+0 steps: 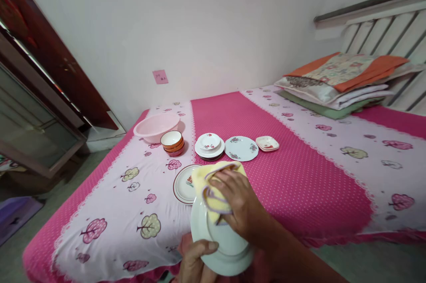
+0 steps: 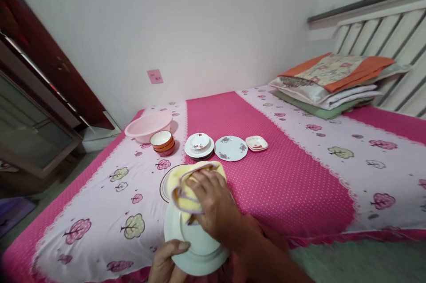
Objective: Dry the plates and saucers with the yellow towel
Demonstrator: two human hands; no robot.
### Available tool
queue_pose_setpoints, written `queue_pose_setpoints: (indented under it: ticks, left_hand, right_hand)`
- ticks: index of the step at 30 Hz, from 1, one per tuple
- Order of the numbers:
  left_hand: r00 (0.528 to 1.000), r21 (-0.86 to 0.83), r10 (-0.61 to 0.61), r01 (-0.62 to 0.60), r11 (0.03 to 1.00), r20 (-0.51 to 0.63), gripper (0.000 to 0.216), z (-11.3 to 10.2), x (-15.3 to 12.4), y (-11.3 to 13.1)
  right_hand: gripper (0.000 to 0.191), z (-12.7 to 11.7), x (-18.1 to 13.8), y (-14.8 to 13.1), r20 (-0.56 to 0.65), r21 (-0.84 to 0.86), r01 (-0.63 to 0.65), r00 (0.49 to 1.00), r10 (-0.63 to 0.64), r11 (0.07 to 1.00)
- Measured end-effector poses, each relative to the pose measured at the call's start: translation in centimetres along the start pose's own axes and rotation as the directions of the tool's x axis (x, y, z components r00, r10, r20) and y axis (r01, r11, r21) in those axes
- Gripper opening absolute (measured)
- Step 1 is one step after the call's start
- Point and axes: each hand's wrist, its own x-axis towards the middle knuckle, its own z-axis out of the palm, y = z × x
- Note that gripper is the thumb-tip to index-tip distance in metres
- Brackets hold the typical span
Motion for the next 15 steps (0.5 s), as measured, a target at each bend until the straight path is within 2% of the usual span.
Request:
queue_pose_setpoints:
  ticks: [3,5,10,13,15]
  left_hand:
    - [0.996,-0.065,0.002,0.004,0.998,0.084,0.046,-2.2,0.7,0.1]
    - [0.99,-0.112,0.015,0.0,0.994,0.139,0.037,-2.8,0.7,0.3]
    - [0.946,-0.235,0.11,-0.038,0.971,0.304,0.048,-2.0,1.2,0.8]
    - [0.948,-0.229,0.125,-0.058,0.972,0.294,0.059,-1.5,1.9,0.9]
    - [0.957,-0.221,0.137,-0.079,0.972,0.257,0.066,-1.8,2.2,0.9]
  right_hand:
    - [0.05,0.1,-0.4,2.3,-0.092,0.068,-0.042,0.995,0.048,0.997]
    - [0.047,0.3,-1.4,3.5,-0.136,0.094,-0.058,0.988,0.07,0.994]
    - [0.05,1.2,-5.9,4.1,-0.216,-0.005,-0.074,0.974,0.071,0.997]
    - [0.06,1.4,-8.6,3.2,-0.215,-0.065,-0.136,0.969,0.119,0.989]
    - [0.06,1.3,-10.0,2.4,-0.215,-0.084,-0.137,0.97,0.116,0.987]
